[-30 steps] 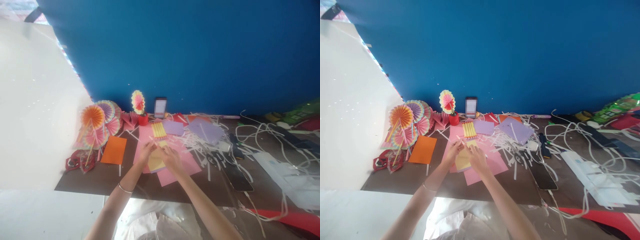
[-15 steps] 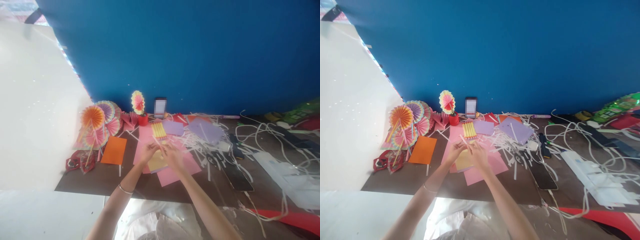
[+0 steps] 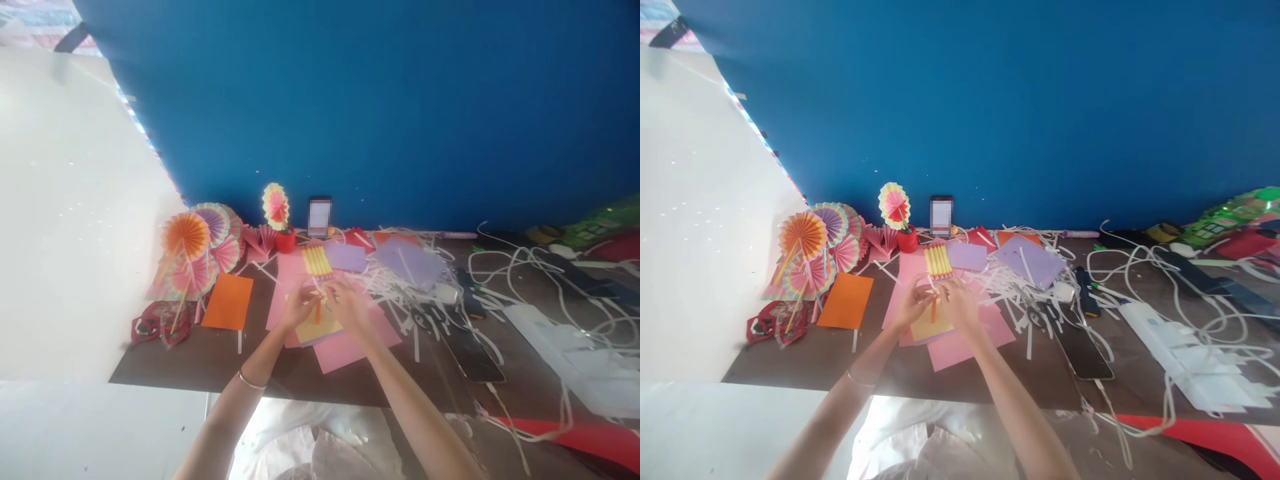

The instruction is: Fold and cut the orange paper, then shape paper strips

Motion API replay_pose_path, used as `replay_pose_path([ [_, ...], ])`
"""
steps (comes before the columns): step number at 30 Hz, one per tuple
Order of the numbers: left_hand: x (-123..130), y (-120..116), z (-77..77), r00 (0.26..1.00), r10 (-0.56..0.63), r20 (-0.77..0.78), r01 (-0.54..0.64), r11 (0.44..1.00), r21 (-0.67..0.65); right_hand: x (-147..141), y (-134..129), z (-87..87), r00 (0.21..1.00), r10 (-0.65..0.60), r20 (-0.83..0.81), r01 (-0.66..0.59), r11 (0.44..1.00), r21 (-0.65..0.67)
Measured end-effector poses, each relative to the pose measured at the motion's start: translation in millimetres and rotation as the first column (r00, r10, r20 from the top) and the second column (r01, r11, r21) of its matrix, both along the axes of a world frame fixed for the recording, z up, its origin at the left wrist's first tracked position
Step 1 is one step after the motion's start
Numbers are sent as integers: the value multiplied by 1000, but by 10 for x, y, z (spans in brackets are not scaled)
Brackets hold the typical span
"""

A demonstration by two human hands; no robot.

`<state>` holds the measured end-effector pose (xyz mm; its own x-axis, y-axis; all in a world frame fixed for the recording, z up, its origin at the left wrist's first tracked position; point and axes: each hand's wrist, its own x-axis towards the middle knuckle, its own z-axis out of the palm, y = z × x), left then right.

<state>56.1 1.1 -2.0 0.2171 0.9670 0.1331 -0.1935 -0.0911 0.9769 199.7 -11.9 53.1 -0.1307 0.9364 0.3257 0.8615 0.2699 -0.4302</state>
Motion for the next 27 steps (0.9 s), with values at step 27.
replay_pose_path([
  [27, -22, 57, -37, 996, -22, -85, 23, 1000, 19, 53, 91, 95, 986, 22, 165, -17, 999, -28],
])
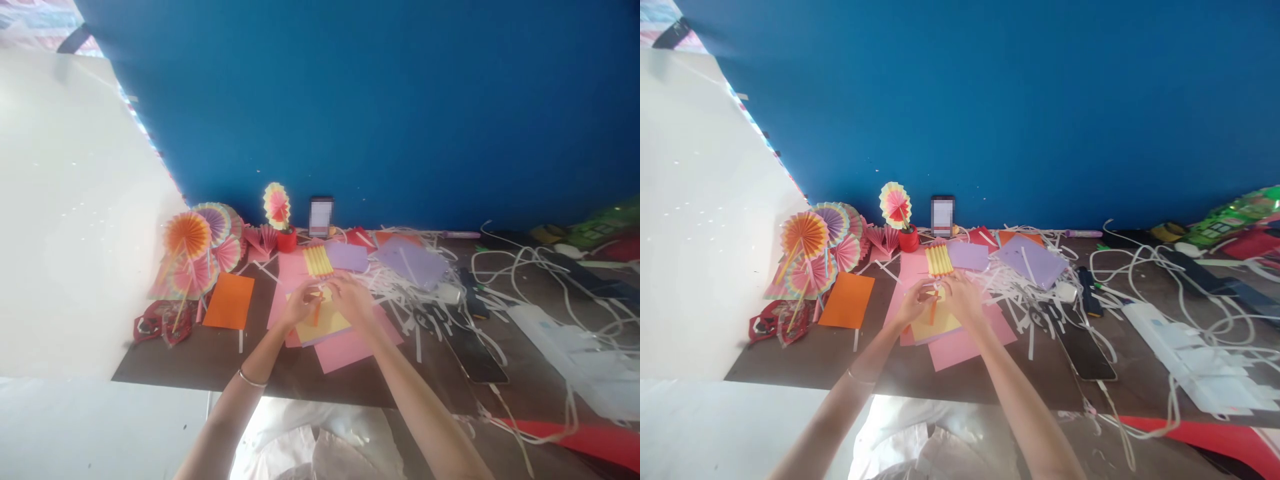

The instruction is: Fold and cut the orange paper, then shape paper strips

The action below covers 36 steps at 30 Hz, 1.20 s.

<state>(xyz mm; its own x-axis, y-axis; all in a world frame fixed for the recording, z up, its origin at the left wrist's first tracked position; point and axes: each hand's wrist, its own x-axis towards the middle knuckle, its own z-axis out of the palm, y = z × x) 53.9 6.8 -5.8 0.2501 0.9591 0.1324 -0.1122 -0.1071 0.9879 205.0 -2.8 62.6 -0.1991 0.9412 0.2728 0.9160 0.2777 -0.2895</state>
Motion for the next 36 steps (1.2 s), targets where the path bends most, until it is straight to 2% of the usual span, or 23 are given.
replay_pose_path([
  [12, 10, 1, -20, 1000, 28, 12, -27, 999, -45, 24, 43, 15, 1000, -10, 0, 10, 1000, 20],
  [25, 1, -22, 11, 997, -40, -60, 40, 999, -3, 50, 105, -46, 998, -44, -42, 46, 998, 53],
  [30, 18, 9, -16, 1000, 8, -18, -8, 1000, -15, 38, 34, -23, 998, -43, -54, 46, 996, 72],
  [36, -24, 50, -14, 983, 139, 120, -118, 979, -165, -20, -97, -21, 1000, -2, -26, 3, 1000, 25],
])
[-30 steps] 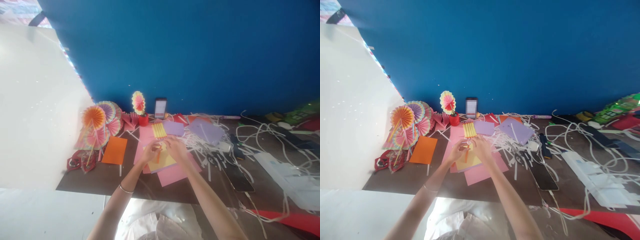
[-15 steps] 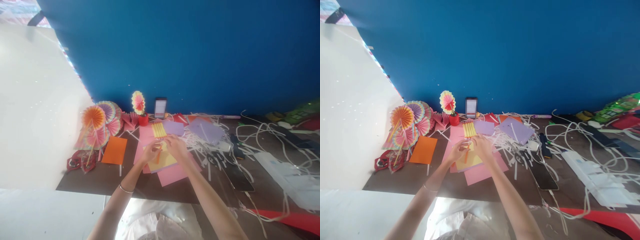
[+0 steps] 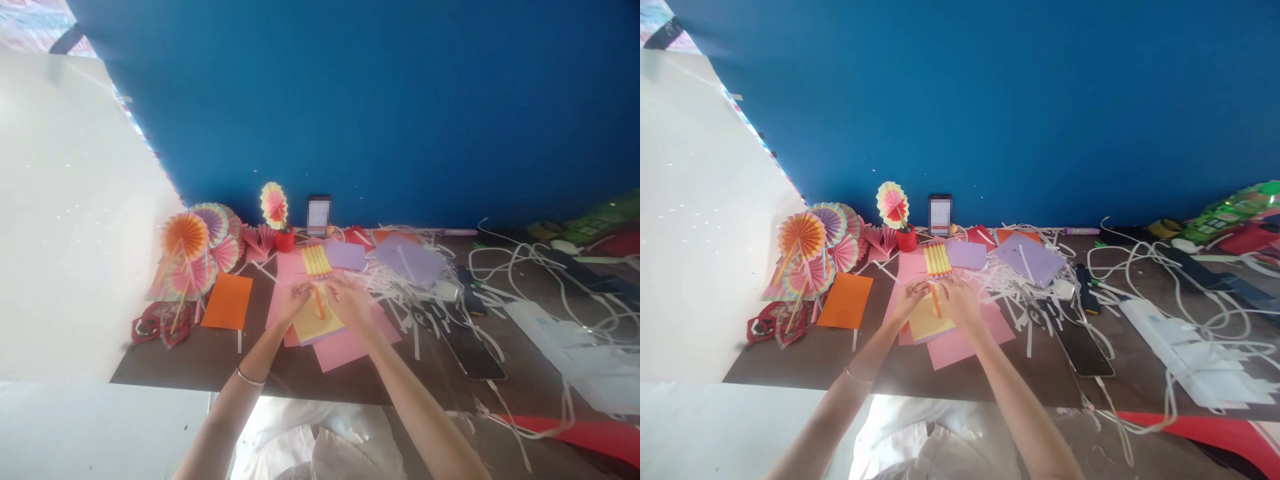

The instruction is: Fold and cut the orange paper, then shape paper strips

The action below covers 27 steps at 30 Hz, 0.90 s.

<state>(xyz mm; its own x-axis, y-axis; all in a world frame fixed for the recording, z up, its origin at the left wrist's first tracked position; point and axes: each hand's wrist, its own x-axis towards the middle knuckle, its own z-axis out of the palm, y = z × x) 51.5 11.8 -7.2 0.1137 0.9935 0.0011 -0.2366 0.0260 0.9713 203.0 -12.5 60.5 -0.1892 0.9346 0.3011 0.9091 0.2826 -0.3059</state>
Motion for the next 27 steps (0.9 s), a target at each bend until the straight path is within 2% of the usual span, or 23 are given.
replay_pose_path([
  [7, -8, 1, -4, 985, 33, 172, -33, 999, -4, -50, -65, -59, 996, 78, 37, -75, 994, -85],
  [11, -16, 3, 5, 982, 32, 188, -27, 999, -29, -55, -68, -61, 992, 117, 39, -113, 989, -100],
  [16, -19, -23, 61, 983, 29, 180, -23, 999, -33, -74, -86, -51, 990, 110, 83, -98, 986, -132],
  [27, 0, -53, 131, 975, 13, 221, -5, 999, -34, -71, -86, -14, 993, 110, 45, -105, 990, -96],
])
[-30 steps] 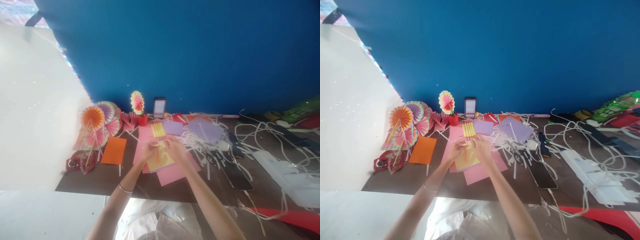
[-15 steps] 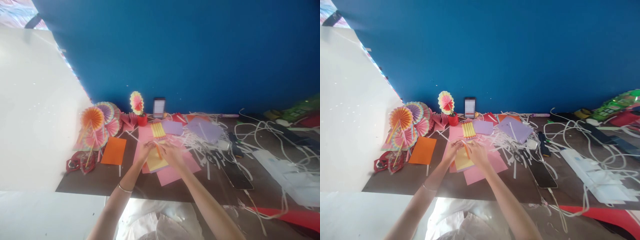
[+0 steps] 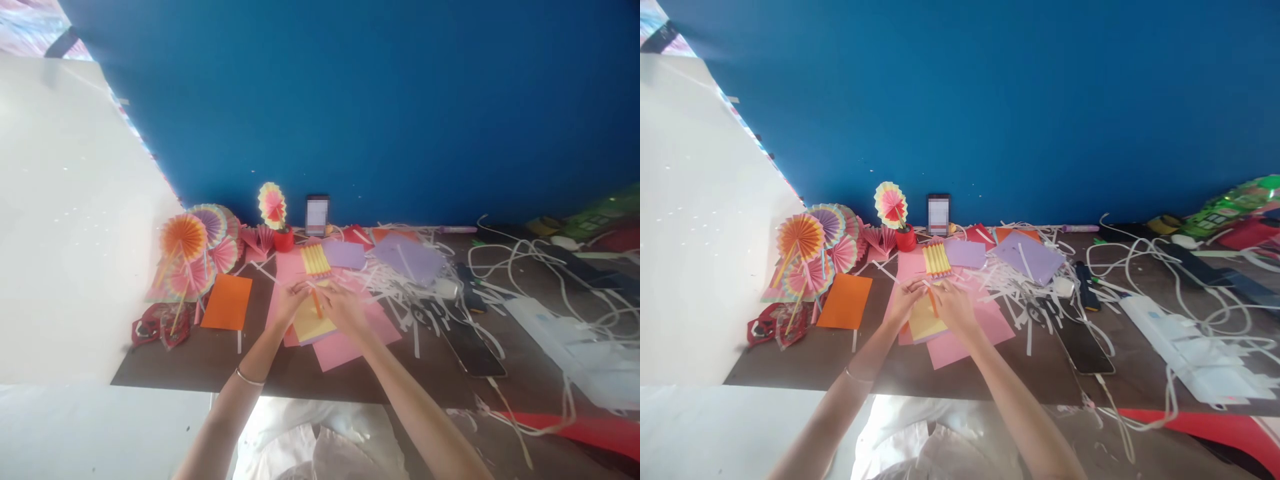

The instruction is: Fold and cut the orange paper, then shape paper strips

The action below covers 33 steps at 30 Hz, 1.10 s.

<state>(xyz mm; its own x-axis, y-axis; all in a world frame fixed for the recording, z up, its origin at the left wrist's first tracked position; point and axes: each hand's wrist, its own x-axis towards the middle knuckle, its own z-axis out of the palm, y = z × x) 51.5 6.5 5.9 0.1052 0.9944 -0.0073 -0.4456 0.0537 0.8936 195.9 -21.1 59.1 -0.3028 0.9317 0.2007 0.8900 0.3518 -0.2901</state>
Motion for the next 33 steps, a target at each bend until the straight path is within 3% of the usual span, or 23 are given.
replay_pose_path([
  [8, -11, 13, -71, 1000, -19, -22, 19, 1000, 5, 9, 8, 38, 997, 8, 72, -6, 1000, -21],
  [18, 2, 14, -54, 997, -20, -69, 20, 1000, 8, -11, -52, 145, 940, 116, 321, -97, 993, -73],
  [33, 7, 5, -12, 990, -11, -139, 5, 999, -42, -78, -129, 44, 911, 130, 391, -137, 991, -10],
])
